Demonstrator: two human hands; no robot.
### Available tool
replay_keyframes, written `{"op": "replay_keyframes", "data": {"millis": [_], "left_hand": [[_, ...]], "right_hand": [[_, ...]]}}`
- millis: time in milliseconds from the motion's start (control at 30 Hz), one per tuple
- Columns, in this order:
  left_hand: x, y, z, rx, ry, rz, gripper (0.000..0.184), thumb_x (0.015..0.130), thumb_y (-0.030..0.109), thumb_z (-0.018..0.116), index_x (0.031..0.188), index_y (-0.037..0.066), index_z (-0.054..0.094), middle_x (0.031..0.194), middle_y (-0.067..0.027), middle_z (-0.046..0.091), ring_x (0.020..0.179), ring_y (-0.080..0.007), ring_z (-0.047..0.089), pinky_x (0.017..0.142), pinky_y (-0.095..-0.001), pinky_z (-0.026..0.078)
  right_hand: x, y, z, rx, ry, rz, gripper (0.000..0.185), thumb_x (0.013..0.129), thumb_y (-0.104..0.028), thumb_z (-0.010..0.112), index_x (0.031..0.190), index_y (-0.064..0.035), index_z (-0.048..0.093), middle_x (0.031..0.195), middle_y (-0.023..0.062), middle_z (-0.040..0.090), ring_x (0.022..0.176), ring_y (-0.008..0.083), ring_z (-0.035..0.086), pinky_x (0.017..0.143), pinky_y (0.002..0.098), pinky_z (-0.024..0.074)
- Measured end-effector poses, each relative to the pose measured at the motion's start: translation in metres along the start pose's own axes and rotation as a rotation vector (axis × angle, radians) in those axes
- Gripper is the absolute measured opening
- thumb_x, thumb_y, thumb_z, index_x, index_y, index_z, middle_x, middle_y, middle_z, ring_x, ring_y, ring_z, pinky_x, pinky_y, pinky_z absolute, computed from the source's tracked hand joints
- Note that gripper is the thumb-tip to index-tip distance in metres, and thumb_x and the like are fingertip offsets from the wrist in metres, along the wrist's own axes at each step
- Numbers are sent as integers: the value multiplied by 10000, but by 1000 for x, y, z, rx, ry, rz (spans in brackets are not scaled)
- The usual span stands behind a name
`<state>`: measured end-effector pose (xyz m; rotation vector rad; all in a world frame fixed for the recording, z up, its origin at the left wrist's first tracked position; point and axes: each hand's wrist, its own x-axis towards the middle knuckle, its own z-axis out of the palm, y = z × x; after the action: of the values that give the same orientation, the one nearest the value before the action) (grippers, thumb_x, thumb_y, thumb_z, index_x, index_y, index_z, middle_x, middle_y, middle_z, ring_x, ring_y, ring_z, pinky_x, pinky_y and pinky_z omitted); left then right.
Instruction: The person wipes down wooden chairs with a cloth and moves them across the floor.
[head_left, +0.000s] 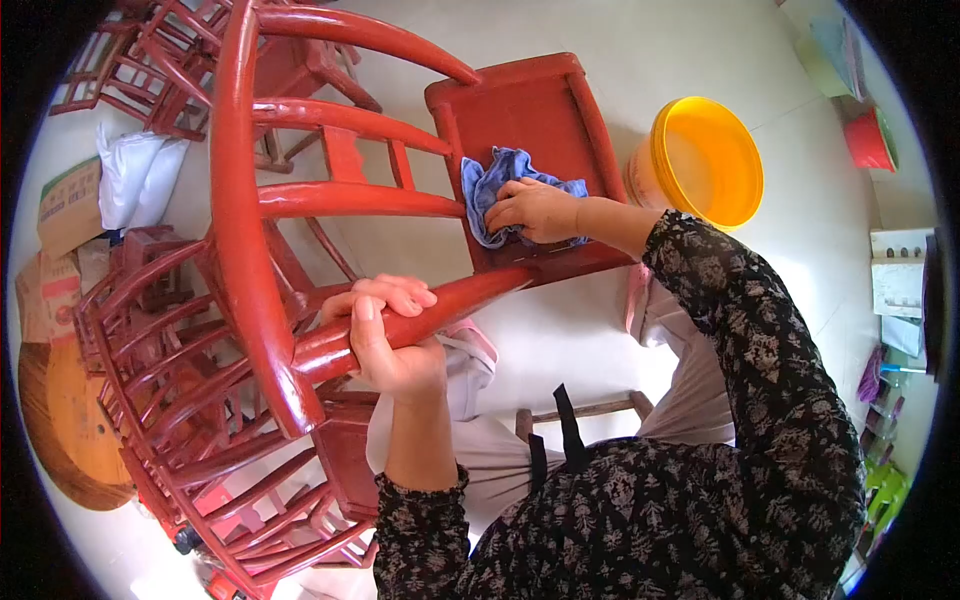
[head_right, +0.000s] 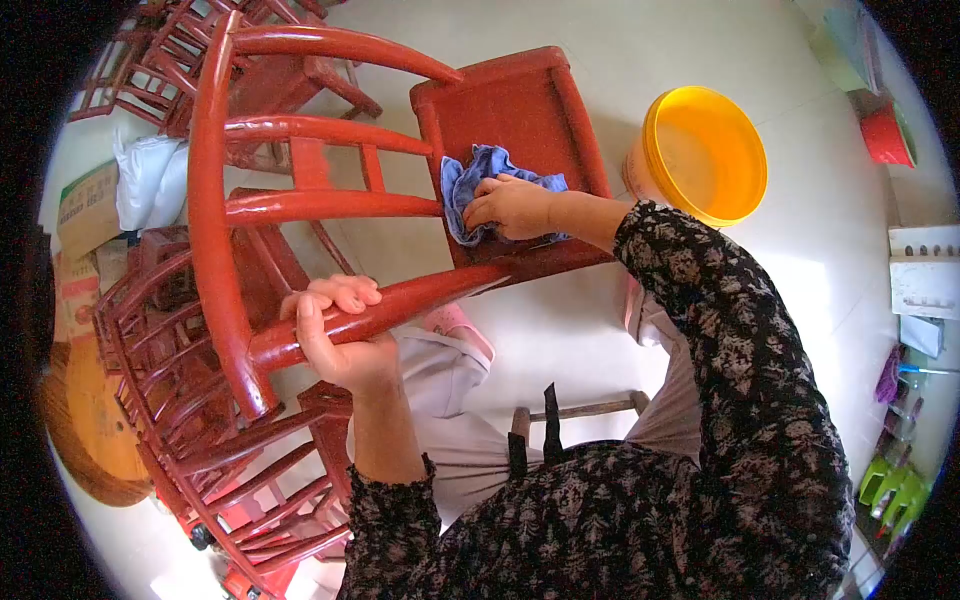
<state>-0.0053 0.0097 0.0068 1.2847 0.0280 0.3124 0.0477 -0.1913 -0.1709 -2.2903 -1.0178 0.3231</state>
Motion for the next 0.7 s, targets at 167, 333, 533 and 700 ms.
{"op": "replay_keyframes", "data": {"millis": [167, 333, 533, 700], "left_hand": [[0, -2, 2, 2, 36, -12, 190, 829, 246, 465, 727, 102, 396, 553, -36, 414, 498, -179, 450, 544, -318, 417], [-1, -5, -8, -50, -37, 33, 135, 843, 190, 432, 802, 68, 390, 573, -72, 453, 510, -199, 486, 569, -357, 450], [-1, -2, -2, 15, -38, 37, 168, 839, 245, 430, 783, 91, 391, 568, -52, 440, 520, -186, 473, 576, -349, 429], [-1, -1, -1, 51, -35, 17, 184, 830, 277, 432, 762, 110, 395, 566, -35, 431, 528, -175, 462, 576, -334, 403]], "right_hand": [[-10, -5, 10, -8, -5, -22, 389, 641, -27, 545, 1009, -91, 653, 1199, 24, 567, 1086, 258, 487, 937, 377, 393], [4, -20, -13, 341, -211, 264, 361, 701, -56, 538, 1047, -58, 640, 1096, 95, 620, 985, 269, 563, 848, 349, 454], [-1, -14, 11, 541, -171, 265, 402, 738, -91, 503, 1126, -77, 604, 1037, 165, 632, 939, 317, 599, 840, 377, 458], [-8, -25, 11, 312, -162, 8, 450, 726, -56, 461, 1149, -128, 598, 1031, 155, 633, 894, 337, 605, 818, 431, 457]]}}
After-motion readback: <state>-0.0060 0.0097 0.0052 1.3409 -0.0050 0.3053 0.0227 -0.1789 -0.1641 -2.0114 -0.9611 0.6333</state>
